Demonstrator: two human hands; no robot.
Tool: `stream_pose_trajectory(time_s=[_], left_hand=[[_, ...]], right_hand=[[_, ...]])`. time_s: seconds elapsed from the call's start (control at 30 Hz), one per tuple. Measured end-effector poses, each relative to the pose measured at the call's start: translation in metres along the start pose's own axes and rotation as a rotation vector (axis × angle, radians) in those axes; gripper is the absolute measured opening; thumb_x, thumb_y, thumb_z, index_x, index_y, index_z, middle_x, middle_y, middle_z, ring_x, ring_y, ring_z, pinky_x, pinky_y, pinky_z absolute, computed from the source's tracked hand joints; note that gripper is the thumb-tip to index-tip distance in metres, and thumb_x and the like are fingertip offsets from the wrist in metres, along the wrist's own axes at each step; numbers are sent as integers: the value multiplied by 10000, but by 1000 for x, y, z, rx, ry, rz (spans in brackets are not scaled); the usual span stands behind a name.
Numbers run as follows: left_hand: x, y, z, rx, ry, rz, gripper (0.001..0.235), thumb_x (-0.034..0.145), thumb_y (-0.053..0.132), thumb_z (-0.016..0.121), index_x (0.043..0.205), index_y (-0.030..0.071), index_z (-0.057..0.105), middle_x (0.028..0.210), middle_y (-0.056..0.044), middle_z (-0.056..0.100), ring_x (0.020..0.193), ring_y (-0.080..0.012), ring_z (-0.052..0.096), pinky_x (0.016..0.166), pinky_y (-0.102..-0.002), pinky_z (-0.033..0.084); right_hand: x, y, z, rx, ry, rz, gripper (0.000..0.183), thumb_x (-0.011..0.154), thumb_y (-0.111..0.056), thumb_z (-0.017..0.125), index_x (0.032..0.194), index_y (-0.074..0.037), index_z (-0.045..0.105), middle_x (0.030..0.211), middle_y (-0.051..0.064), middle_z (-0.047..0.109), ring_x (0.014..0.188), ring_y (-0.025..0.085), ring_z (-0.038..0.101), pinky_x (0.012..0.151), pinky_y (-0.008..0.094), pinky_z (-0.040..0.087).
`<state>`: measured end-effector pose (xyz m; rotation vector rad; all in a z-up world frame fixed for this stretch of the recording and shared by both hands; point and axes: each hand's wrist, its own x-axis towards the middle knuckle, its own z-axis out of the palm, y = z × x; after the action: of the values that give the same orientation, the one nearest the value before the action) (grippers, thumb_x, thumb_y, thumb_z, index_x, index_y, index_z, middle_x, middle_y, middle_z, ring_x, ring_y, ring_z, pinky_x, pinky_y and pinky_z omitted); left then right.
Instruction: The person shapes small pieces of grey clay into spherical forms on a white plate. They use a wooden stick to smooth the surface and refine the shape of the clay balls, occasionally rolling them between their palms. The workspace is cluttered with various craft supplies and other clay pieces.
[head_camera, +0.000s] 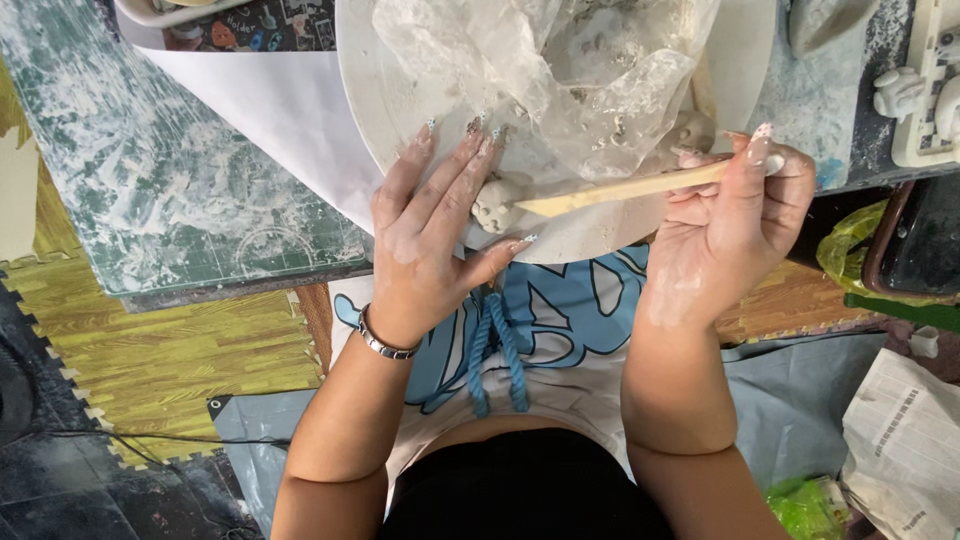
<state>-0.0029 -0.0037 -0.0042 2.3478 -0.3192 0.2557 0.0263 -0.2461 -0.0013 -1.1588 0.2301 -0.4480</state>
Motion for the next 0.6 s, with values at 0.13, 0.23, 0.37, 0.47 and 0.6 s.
stream_pose_trajectory(time_s=[0.13,0.23,0.37,0.47,0.6], left_hand=[[1,1,0,14,0,-1,787,860,462,872,1475,68,579,1497,-93,598,1472,-380,434,1241,-464,317],[1,1,0,15,5,-3,781,871,462,870,1479,68,578,1503,-97,596,1475,-380,435,1243,-458,317],[1,0,0,6,13,6,791,871,461,875,1485,65,569,1504,-101,589,1477,-389,430,1247,-460,316],[1,1,0,7,6,-3,800,853,454,878,1483,67,571,1502,-99,593,1473,-391,431,1238,-460,319],[-1,1,3,9,14,-4,805,838,458,884,1476,75,575,1499,-98,593,1467,-389,425,1232,-465,313]], right_hand=[[-2,-1,1,31,18,35,90,1143,-26,630,1127,15,551,981,132,661,674,120,583,804,331,590],[-5,-1,0,25,45,66,91,1136,-19,624,1135,4,536,1010,144,671,761,178,665,766,322,583],[-3,0,-1,11,23,41,106,1144,-37,631,1108,-2,539,992,151,676,726,178,672,622,242,510],[2,0,-1,20,26,20,113,1150,-35,633,1100,15,545,975,157,674,682,163,643,606,233,497],[0,1,-1,2,28,17,108,1150,-29,631,1105,25,549,1001,153,678,669,138,618,674,271,557]])
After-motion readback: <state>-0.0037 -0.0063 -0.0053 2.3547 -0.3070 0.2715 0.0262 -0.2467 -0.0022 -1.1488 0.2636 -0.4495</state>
